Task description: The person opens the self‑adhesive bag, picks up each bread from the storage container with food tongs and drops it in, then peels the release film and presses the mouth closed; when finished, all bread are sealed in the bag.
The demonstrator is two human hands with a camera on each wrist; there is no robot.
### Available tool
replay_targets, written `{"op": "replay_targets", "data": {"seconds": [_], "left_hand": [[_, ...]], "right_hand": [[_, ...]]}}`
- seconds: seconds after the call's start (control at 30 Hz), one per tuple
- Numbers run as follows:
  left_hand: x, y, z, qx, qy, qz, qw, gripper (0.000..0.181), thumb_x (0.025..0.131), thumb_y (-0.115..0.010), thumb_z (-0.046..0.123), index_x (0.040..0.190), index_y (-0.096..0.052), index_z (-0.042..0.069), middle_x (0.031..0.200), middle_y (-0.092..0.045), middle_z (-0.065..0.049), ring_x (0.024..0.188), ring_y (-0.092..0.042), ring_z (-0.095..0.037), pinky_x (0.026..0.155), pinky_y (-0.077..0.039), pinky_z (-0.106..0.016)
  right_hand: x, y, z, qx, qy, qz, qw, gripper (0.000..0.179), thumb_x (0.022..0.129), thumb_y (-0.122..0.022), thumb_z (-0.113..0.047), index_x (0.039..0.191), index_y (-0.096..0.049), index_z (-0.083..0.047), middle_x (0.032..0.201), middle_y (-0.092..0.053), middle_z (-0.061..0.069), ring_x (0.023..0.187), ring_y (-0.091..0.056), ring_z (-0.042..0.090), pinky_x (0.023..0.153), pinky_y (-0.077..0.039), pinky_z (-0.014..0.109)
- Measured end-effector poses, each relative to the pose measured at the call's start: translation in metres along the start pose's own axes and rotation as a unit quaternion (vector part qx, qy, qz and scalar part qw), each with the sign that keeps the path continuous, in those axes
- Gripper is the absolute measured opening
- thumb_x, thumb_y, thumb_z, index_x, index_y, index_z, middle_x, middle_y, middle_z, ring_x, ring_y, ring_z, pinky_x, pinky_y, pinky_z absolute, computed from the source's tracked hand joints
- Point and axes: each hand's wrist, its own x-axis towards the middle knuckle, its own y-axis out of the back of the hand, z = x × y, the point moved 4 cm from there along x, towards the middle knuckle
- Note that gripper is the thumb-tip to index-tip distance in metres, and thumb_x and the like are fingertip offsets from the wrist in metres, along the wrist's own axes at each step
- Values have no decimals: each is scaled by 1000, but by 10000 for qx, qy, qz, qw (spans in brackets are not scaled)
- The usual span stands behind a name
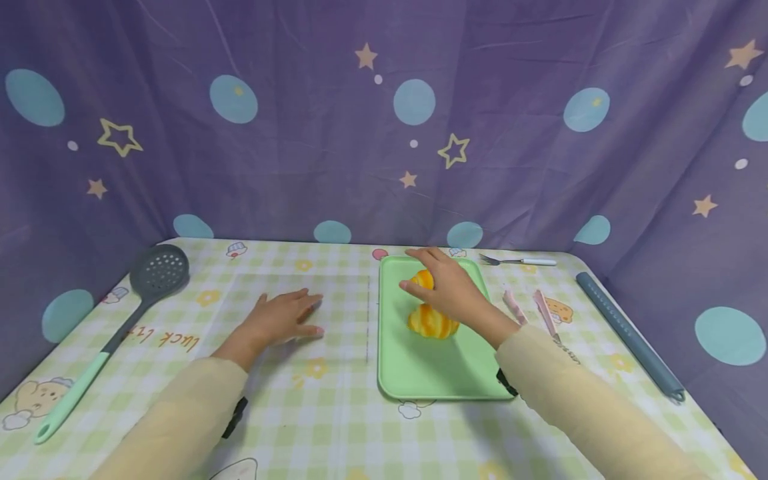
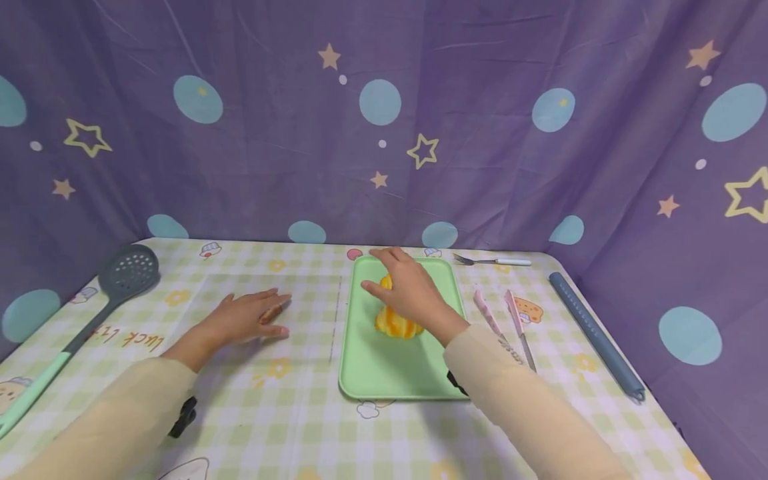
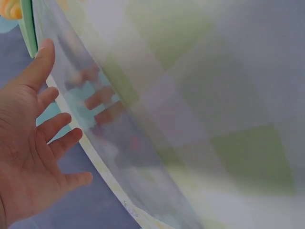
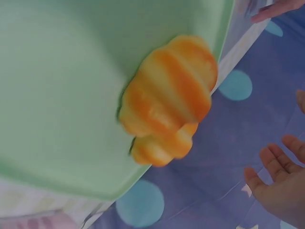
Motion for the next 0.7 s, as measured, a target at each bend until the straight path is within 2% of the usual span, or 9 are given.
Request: {"op": "replay_targets", "data": {"seconds": [0.23, 0.37, 0.43, 0.6, 0.7], "left_hand": [[1, -2, -5, -57, 130, -134, 9998, 73, 93, -70, 50, 152, -49, 12, 157, -40, -22, 142, -38, -46, 108, -16, -79], [0, -1, -5, -15, 88, -91, 9999, 72, 92, -71, 49, 151, -51, 13, 156, -42, -21, 140, -41, -47, 107, -17, -80], [0, 0, -5, 17, 87, -77, 9999, 70, 93, -70, 49, 151, -51, 13, 155, -42, -21, 140, -41, -47, 106, -17, -80], [0, 0, -5, 23, 122, -102, 9999, 69, 95, -68, 49, 151, -50, 14, 156, -41, -20, 140, -40, -48, 107, -14, -81], [0, -1, -7, -48, 151, -114, 9998, 70, 93, -69, 49, 151, -51, 14, 157, -41, -20, 140, -39, -48, 107, -12, -82]], "right_hand": [[7, -15, -10, -3, -20, -270, 9996, 65, 97, -70, -40, 151, -48, -12, 147, -51, 11, 126, -57, 34, 106, -46, 51], [9, -20, -13, -59, -29, -339, 9994, 64, 97, -70, -40, 151, -49, -12, 145, -51, 10, 107, -64, 30, 97, -51, 48], [11, -23, -14, -72, -37, -403, 9992, 64, 97, -70, -40, 151, -49, -13, 145, -51, 10, 103, -65, 29, 96, -52, 47], [16, -32, -18, -124, -124, -674, 9976, 65, 97, -70, -42, 151, -49, -11, 149, -49, 12, 123, -59, 32, 106, -46, 47], [20, -39, -20, -155, -162, -839, 9962, 65, 97, -71, -41, 151, -49, -11, 150, -49, 13, 127, -57, 32, 108, -45, 46]]}}
